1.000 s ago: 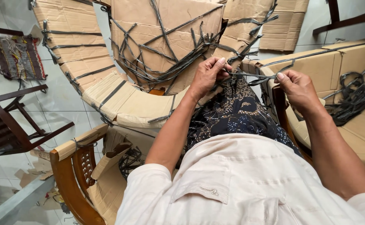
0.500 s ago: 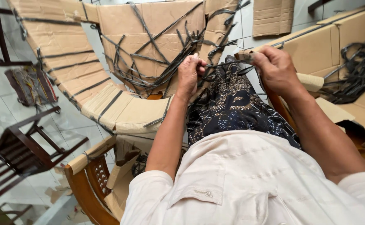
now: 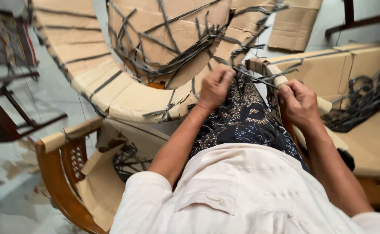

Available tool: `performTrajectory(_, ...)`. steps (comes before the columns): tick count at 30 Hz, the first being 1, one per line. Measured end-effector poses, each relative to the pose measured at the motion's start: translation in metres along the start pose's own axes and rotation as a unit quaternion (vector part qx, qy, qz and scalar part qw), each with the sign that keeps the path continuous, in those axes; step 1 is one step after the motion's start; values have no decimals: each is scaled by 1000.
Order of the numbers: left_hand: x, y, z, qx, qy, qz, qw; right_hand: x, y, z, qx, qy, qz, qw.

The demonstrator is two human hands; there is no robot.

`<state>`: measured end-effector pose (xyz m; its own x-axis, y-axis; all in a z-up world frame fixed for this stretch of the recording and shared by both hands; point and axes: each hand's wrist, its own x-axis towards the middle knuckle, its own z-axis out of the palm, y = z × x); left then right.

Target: Securing cardboard padding to a wooden furniture frame using plastic straps

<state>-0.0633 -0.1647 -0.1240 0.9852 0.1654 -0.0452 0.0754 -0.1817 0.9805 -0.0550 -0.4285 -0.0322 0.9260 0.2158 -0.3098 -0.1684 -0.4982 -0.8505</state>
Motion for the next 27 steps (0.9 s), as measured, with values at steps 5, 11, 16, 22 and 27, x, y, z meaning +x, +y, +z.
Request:
performTrajectory(5,-20,1,10,153,-26,160,975,1,-19,2,-29,-20,51,998)
performTrajectory(11,-18,-2,20,138,-7,167,976,2,-24,-1,-36,-11,69,997)
performTrajectory(16,-4,6,21,64,15,147,987,10,-23,-6,-61,-16,34,997)
performTrajectory(22,21,-9,28,76,-30,108,991,16,-27,-7,-70,-4,28,997)
performTrajectory(27,67,-10,-3,35,-74,-86,993,19,-42,-8,-95,-3,4,995)
